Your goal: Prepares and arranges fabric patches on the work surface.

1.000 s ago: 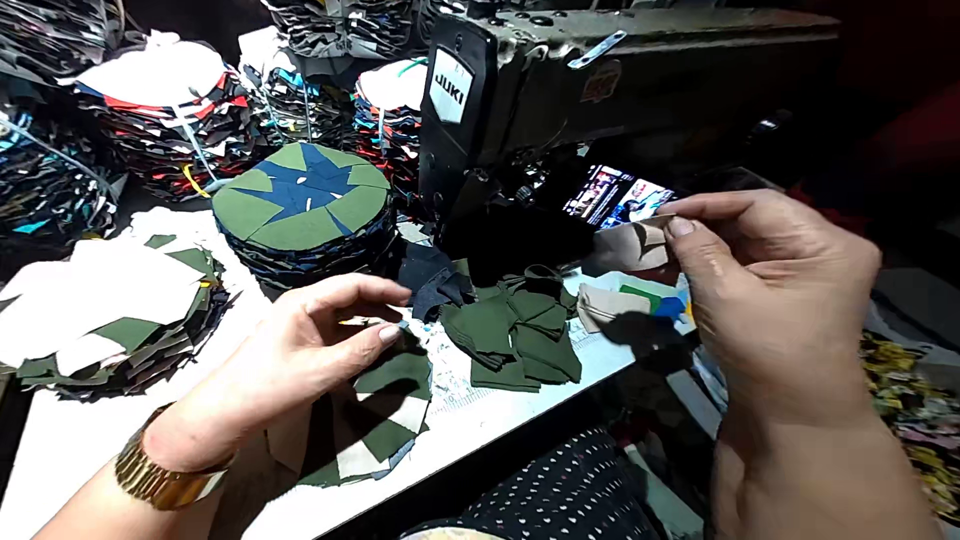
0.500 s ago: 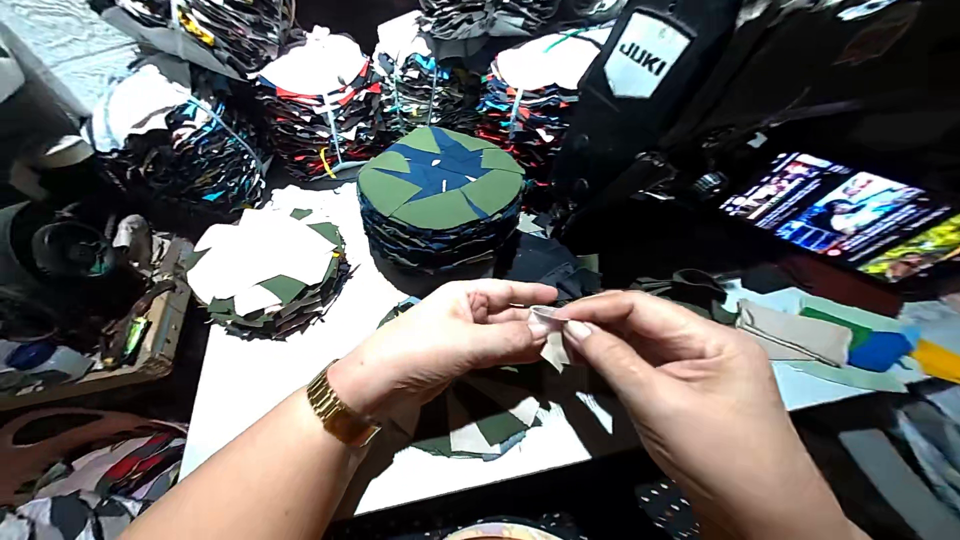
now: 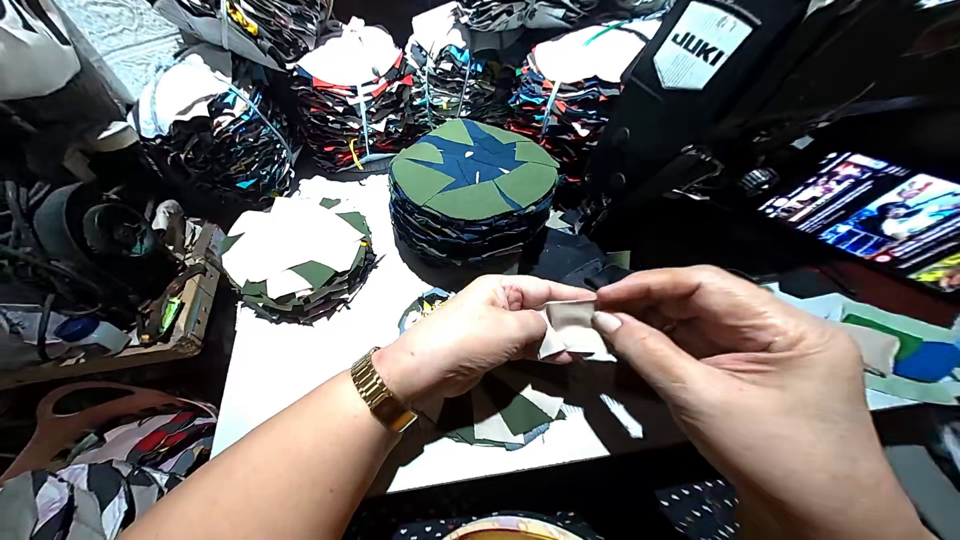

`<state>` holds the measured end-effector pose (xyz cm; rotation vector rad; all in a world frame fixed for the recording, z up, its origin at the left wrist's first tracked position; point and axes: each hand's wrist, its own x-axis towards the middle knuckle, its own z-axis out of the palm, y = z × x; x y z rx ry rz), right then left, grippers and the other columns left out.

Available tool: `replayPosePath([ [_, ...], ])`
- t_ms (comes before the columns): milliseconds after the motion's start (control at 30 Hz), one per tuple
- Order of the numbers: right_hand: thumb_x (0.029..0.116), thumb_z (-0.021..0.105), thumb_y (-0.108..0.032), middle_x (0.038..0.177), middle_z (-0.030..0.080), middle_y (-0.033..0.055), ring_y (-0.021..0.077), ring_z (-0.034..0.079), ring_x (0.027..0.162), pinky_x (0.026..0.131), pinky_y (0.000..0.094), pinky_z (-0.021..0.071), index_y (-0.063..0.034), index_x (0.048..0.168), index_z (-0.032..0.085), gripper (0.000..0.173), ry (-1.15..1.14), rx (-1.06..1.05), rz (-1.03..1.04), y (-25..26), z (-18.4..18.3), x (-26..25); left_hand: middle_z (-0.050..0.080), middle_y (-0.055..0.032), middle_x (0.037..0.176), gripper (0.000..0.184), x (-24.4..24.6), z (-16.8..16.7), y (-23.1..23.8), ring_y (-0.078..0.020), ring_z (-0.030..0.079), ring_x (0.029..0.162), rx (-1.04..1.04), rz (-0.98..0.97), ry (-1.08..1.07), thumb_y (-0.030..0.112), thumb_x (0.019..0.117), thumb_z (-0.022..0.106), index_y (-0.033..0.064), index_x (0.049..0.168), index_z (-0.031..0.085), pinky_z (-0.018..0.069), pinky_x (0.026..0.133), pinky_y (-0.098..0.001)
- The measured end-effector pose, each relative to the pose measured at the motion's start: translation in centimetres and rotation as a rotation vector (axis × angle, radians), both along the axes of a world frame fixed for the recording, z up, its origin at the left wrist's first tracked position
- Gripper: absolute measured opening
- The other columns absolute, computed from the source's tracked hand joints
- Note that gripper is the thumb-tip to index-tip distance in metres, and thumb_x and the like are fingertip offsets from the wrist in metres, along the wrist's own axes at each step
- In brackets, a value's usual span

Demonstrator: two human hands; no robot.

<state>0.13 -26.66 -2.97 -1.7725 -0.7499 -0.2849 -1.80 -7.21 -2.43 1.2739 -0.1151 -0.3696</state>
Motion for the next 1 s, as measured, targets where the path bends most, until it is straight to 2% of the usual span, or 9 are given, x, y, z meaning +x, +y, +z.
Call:
replayPosePath([
  [67, 0.0878, 0.068, -0.002, 0.096, 0.071, -0.0048, 0.0049, 0.068, 0.080, 0.072, 0.0188, 0.0598, -0.0117, 0.108, 0.070, 0.022, 0.011, 0.032, -0.002, -0.3, 0.2, 0.4, 0.069, -0.0120, 0.108, 0.039, 0.1, 0.3, 0.0, -0.0122, 0.068, 0.083, -0.087, 0.011, 0.110, -0.008, 0.1030, 0.036, -0.0018, 0.130, 0.063, 0.0590, 0.077, -0.0271],
  [200, 0.0881, 0.066, -0.002, 0.096, 0.070, -0.0070, 0.0014, 0.067, 0.080, 0.071, 0.0150, 0.0580, -0.0115, 0.107, 0.070, 0.021, -0.020, 0.019, -0.025, -0.1, 0.6, 0.4, 0.059, -0.0180, 0.130, 0.050, 0.4, 0.6, 0.8, -0.0251, 0.068, 0.101, -0.296, -0.161, 0.222, 0.014, 0.1047, 0.025, 0.0070, 0.149, 0.047, 0.0578, 0.089, -0.0429],
  [300, 0.0881, 0.065, -0.001, 0.097, 0.072, -0.0052, 0.0039, 0.068, 0.083, 0.074, 0.0172, 0.0591, -0.0111, 0.106, 0.071, 0.021, -0.006, 0.051, 0.030, 0.0, 0.8, 0.4, 0.065, -0.0057, 0.098, 0.037, 0.2, 0.6, 0.7, -0.0099, 0.064, 0.074, -0.170, -0.111, 0.110, 0.011, 0.1029, 0.042, 0.0096, 0.137, 0.057, 0.0569, 0.066, -0.0247],
  [367, 0.0908, 0.063, 0.000, 0.099, 0.071, -0.0045, 0.0052, 0.068, 0.085, 0.075, 0.0186, 0.0592, -0.0112, 0.104, 0.072, 0.019, 0.001, 0.099, 0.095, -0.2, 0.9, 0.5, 0.055, 0.0023, 0.076, 0.024, 0.2, 0.4, 1.1, -0.0003, 0.044, 0.055, -0.158, -0.162, 0.023, 0.002, 0.1004, 0.048, 0.0094, 0.120, 0.060, 0.0360, 0.047, -0.0141],
  [433, 0.0939, 0.060, -0.001, 0.102, 0.071, -0.0033, 0.0073, 0.069, 0.086, 0.076, 0.0213, 0.0613, -0.0106, 0.102, 0.072, 0.017, -0.008, 0.140, 0.134, -0.4, 0.9, 0.6, 0.046, 0.0060, 0.063, 0.014, 0.4, 0.7, 1.9, 0.0025, 0.035, 0.047, -0.129, -0.218, -0.032, 0.001, 0.1008, 0.050, 0.0100, 0.096, 0.060, 0.0264, 0.042, -0.0122],
  [500, 0.0944, 0.059, -0.001, 0.103, 0.071, -0.0021, 0.0085, 0.069, 0.087, 0.076, 0.0226, 0.0615, -0.0088, 0.101, 0.073, 0.017, -0.013, 0.148, 0.132, -0.5, 0.7, 0.6, 0.046, 0.0058, 0.061, 0.017, 0.5, 1.2, 2.7, 0.0019, 0.036, 0.048, -0.002, -0.208, -0.097, 0.004, 0.1023, 0.054, 0.0102, 0.087, 0.059, 0.0285, 0.043, -0.0129],
  [633, 0.0908, 0.062, -0.002, 0.102, 0.072, -0.0029, 0.0064, 0.069, 0.088, 0.076, 0.0193, 0.0597, -0.0092, 0.100, 0.076, 0.019, 0.003, 0.058, 0.010, -0.5, -0.5, 0.3, 0.059, 0.0017, 0.066, 0.015, 0.9, 1.4, 3.8, 0.0004, 0.048, 0.052, 0.361, -0.155, -0.246, 0.011, 0.1021, 0.061, 0.0059, 0.089, 0.066, 0.0373, 0.046, -0.0134],
  [800, 0.0880, 0.071, -0.011, 0.096, 0.071, -0.0026, 0.0029, 0.068, 0.080, 0.067, 0.0172, 0.0590, -0.0097, 0.097, 0.077, 0.010, 0.020, -0.099, -0.111, -0.2, -2.9, 0.2, 0.055, 0.0041, 0.062, 0.021, 1.5, 0.4, 3.7, -0.0009, 0.049, 0.055, 0.829, -0.148, -0.486, 0.020, 0.1004, 0.066, 0.0076, 0.084, 0.069, 0.0385, 0.051, -0.0190],
  [1000, 0.0913, 0.064, -0.009, 0.089, 0.069, 0.0067, 0.0114, 0.066, 0.083, 0.073, 0.0236, 0.0559, -0.0051, 0.094, 0.077, 0.013, -0.334, -0.399, -0.145, 0.5, -4.4, 1.1, 0.058, 0.0033, 0.066, 0.023, 0.9, 0.2, 2.4, -0.0079, 0.054, 0.059, 1.193, -0.088, -0.453, 0.030, 0.0989, 0.069, 0.0122, 0.084, 0.068, 0.0454, 0.056, -0.0301],
])
